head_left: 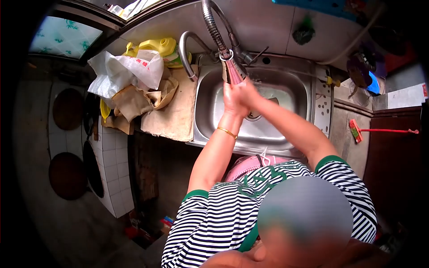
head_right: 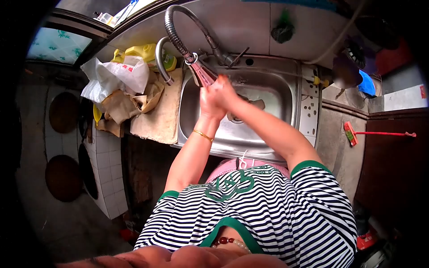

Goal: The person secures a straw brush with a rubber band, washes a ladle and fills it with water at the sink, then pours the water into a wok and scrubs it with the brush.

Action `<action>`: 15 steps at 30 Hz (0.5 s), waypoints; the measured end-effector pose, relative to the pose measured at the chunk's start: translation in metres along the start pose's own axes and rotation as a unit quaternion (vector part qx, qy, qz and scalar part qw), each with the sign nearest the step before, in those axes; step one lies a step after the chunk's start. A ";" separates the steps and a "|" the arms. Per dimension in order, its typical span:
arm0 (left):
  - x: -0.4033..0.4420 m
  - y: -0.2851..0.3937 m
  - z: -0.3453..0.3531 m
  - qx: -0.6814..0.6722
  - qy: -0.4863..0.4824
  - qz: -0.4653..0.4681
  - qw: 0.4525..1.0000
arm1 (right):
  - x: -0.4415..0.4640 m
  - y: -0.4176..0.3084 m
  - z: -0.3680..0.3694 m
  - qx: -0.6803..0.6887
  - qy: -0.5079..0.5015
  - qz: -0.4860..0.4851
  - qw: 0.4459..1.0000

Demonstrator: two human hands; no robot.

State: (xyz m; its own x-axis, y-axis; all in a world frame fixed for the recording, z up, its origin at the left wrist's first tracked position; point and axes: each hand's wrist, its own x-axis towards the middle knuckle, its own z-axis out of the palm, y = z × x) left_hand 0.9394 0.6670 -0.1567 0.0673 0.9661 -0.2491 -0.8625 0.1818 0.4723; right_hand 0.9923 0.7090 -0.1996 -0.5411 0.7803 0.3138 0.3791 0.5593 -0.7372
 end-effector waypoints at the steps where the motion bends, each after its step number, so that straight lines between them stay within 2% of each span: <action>1: 0.008 -0.001 -0.018 -0.003 0.060 0.046 0.997 | -0.008 -0.014 0.002 -0.015 0.086 -0.059 0.994; 2: 0.016 -0.003 -0.036 0.000 0.122 0.092 0.988 | -0.016 -0.028 0.003 -0.038 0.170 -0.110 0.978; 3: 0.020 -0.001 -0.040 0.008 0.183 0.136 0.974 | -0.015 -0.030 0.000 -0.069 0.161 -0.116 0.978; 4: 0.018 0.011 -0.049 0.016 0.133 0.074 0.988 | -0.011 -0.027 -0.007 -0.014 0.115 -0.061 0.991; 5: 0.014 0.007 -0.036 0.018 0.053 0.050 0.997 | -0.005 -0.029 -0.017 0.037 0.073 -0.001 0.997; 6: 0.010 -0.001 -0.015 0.020 -0.028 0.026 0.999 | 0.000 -0.009 -0.006 0.041 0.083 0.001 0.996; 7: 0.004 -0.012 0.015 -0.012 0.021 0.083 0.996 | 0.005 0.010 0.006 0.045 0.092 0.003 0.995; 8: 0.010 -0.012 0.016 -0.013 0.033 0.070 0.997 | 0.010 0.030 0.018 0.049 0.101 0.005 0.994; 9: 0.017 -0.007 -0.003 -0.009 -0.031 0.046 0.998 | 0.013 0.009 0.016 -0.026 0.062 0.009 0.998; 10: 0.022 -0.003 -0.023 -0.009 -0.016 0.043 0.999 | 0.002 -0.003 0.002 0.074 -0.052 0.049 0.995; 11: 0.022 0.010 -0.037 -0.030 -0.012 0.033 0.999 | -0.002 -0.050 -0.042 0.159 -0.156 0.108 0.969; 12: 0.018 0.018 -0.034 -0.046 0.022 0.029 0.998 | -0.021 -0.049 -0.017 0.082 0.076 -0.056 0.992; 13: 0.012 0.024 -0.018 -0.062 0.037 0.017 0.997 | -0.022 -0.050 -0.016 0.109 0.082 -0.046 0.990; 14: 0.010 0.020 0.002 -0.016 0.220 0.062 0.973 | -0.022 -0.051 -0.017 0.135 0.088 -0.034 0.986; 15: 0.018 0.011 -0.033 -0.035 0.018 0.030 0.999 | -0.005 -0.040 -0.027 0.099 -0.044 0.007 0.994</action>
State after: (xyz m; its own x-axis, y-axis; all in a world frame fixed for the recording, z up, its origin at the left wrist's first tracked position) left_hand 0.9144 0.6804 -0.1834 -0.0028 0.9674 -0.2533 -0.8976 0.1093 0.4271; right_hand 1.0004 0.6900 -0.1558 -0.6031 0.7556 0.2558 0.2361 0.4753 -0.8475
